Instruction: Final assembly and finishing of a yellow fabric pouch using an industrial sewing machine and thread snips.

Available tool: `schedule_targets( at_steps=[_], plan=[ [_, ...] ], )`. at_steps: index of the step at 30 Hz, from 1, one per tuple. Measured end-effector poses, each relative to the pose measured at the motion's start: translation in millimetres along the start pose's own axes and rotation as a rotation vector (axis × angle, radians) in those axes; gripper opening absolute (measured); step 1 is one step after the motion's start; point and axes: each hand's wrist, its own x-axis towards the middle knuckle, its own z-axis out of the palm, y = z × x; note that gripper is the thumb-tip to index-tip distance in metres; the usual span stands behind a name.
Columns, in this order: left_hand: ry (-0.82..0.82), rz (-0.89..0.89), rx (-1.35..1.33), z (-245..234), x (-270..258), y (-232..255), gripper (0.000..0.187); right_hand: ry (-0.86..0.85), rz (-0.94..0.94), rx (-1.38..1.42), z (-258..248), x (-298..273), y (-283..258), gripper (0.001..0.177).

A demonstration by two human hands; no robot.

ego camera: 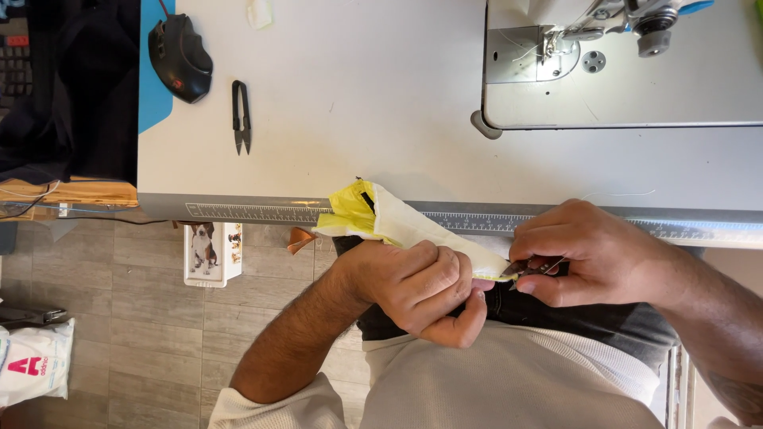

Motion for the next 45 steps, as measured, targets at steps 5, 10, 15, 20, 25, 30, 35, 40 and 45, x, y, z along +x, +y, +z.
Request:
schedule_targets(
  at_steps=[5,10,15,20,25,30,35,40,45],
  plan=[
    [0.0,0.006,0.007,1,1,0,0.012,0.0,-0.008,0.001,1,1,1,0.024],
    [-0.017,-0.009,0.008,-2,-1,1,0.014,0.255,-0.044,0.246,-6,-6,-4,0.037],
    [0.003,0.013,0.064,2,2,4,0.017,0.584,-0.002,0.413,25,-35,17,0.052],
    [0.011,0.024,0.028,7,13,3,0.003,0.555,0.019,0.094,57,-18,-5,0.035],
    [-0.056,-0.056,0.157,0,11,11,0.015,0.737,0.132,0.093,67,-29,0,0.011],
    [-0.021,-0.711,0.101,-18,-27,40,0.064,0.803,0.146,0.158,64,-41,8,0.014],
    [0.083,-1.268,-0.286,-41,-25,47,0.078,0.87,0.209,0.165,70,-60,21,0.014],
    [-0.145,-1.079,-0.596,-46,-12,48,0.065,0.873,0.326,0.076,67,-60,15,0.007],
    [-0.339,-0.65,-0.259,-17,7,41,0.014,0.998,0.481,-0.083,56,-67,16,0.012]
  ],
)
